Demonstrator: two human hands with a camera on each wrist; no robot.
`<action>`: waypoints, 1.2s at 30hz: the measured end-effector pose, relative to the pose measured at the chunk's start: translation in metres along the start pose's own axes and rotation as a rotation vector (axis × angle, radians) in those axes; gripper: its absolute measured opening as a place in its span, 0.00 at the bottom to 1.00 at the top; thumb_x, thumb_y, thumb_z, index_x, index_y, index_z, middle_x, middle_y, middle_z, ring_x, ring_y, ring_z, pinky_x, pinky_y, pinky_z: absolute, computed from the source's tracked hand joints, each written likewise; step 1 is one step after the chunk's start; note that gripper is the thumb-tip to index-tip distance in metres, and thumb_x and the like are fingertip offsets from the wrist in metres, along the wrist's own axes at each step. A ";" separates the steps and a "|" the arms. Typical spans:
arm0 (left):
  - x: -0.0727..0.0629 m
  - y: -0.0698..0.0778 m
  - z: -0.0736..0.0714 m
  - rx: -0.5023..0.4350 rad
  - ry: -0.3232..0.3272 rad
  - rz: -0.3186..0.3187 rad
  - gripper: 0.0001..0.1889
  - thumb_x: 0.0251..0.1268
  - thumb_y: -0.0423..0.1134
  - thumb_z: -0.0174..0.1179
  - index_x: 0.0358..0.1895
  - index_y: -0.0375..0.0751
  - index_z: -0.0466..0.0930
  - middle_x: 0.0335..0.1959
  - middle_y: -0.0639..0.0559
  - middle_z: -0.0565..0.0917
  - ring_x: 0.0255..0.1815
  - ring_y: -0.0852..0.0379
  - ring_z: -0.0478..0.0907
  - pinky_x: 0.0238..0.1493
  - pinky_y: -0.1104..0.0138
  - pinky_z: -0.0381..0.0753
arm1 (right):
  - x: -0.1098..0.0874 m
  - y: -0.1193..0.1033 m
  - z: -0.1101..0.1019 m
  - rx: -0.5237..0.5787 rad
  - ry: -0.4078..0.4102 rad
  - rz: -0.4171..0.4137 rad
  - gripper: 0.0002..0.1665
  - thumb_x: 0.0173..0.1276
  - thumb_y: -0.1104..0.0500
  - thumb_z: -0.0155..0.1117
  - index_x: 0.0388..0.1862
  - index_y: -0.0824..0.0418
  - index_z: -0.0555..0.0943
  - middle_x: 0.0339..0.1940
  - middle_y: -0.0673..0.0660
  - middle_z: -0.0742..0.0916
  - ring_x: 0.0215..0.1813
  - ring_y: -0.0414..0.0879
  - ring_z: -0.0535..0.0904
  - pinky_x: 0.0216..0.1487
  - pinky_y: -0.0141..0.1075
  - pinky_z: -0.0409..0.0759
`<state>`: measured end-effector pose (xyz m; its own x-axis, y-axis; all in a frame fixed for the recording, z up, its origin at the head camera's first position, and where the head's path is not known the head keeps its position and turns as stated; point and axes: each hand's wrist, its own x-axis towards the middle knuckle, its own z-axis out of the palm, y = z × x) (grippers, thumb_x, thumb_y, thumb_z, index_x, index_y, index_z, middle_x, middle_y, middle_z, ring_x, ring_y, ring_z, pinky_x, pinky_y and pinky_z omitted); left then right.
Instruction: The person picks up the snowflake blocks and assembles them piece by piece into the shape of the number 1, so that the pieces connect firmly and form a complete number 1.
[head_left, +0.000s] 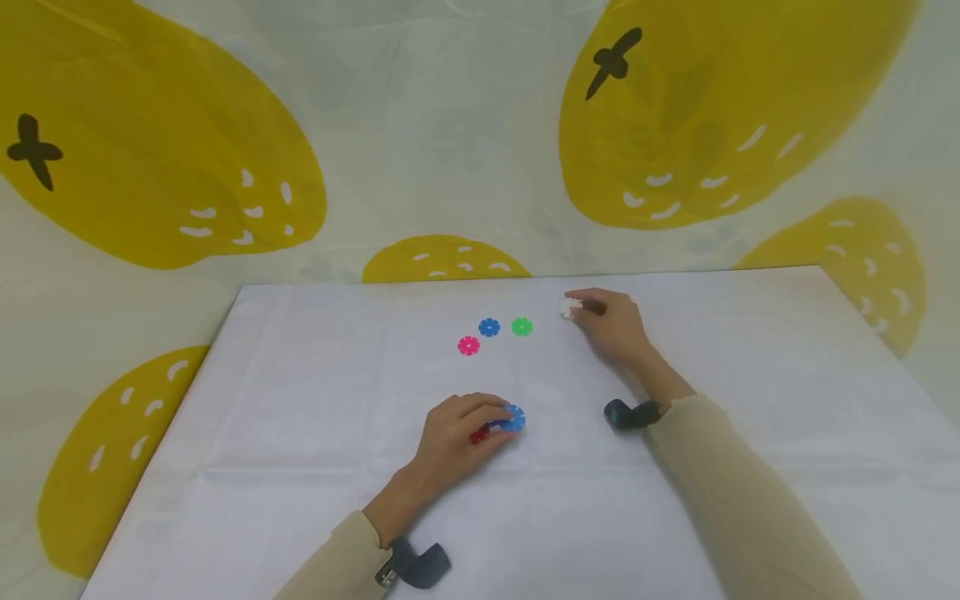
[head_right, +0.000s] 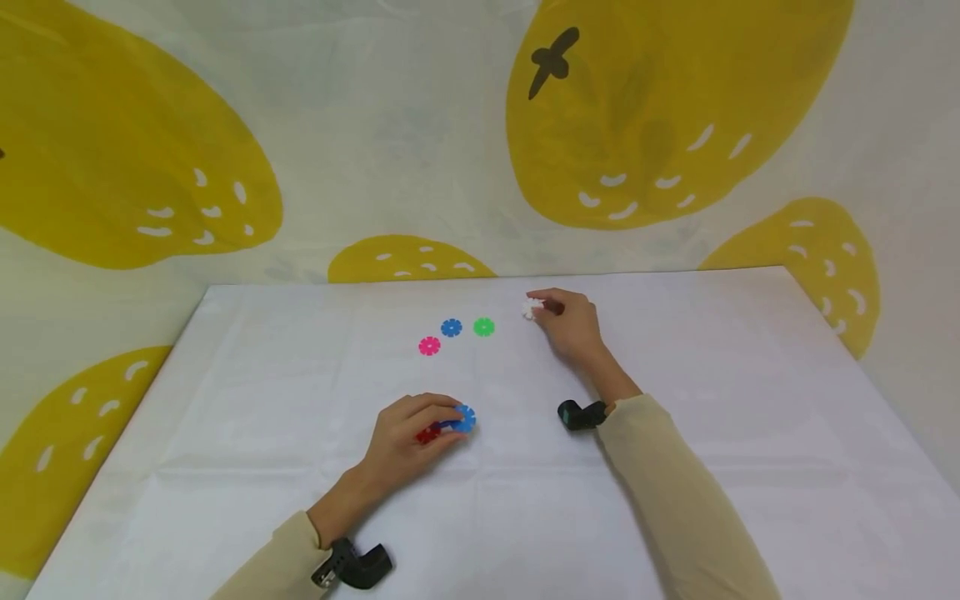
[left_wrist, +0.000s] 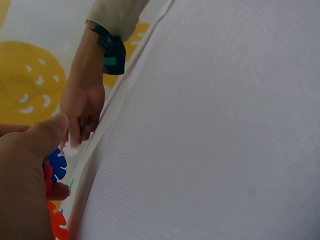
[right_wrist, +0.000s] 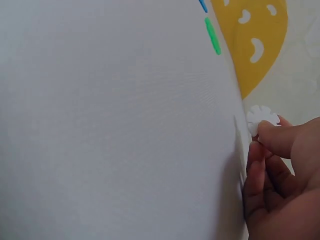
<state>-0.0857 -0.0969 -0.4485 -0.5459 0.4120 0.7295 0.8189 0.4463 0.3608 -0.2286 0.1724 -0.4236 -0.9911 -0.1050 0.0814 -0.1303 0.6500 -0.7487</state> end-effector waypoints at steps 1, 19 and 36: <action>0.000 0.000 0.000 0.002 0.000 0.000 0.17 0.44 0.39 0.76 0.40 0.42 0.84 0.40 0.52 0.85 0.42 0.59 0.82 0.41 0.75 0.76 | 0.000 -0.001 -0.001 0.002 -0.001 0.000 0.18 0.69 0.60 0.60 0.56 0.49 0.82 0.51 0.58 0.83 0.53 0.53 0.76 0.57 0.49 0.72; 0.001 -0.002 0.000 0.002 0.010 0.011 0.17 0.44 0.39 0.76 0.40 0.42 0.85 0.40 0.52 0.85 0.42 0.60 0.82 0.39 0.75 0.76 | -0.029 -0.016 -0.013 0.088 -0.064 -0.023 0.17 0.67 0.57 0.64 0.55 0.52 0.82 0.40 0.55 0.84 0.43 0.48 0.76 0.38 0.35 0.74; 0.002 -0.001 -0.002 -0.011 -0.004 -0.012 0.18 0.43 0.39 0.77 0.41 0.42 0.84 0.41 0.51 0.85 0.43 0.59 0.82 0.41 0.75 0.76 | -0.067 -0.031 -0.008 0.193 -0.176 0.025 0.19 0.63 0.48 0.68 0.53 0.48 0.83 0.39 0.49 0.86 0.43 0.42 0.82 0.47 0.37 0.78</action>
<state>-0.0871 -0.0976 -0.4462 -0.5560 0.4099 0.7231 0.8145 0.4424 0.3754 -0.1586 0.1657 -0.4006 -0.9722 -0.2305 -0.0417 -0.0817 0.5002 -0.8620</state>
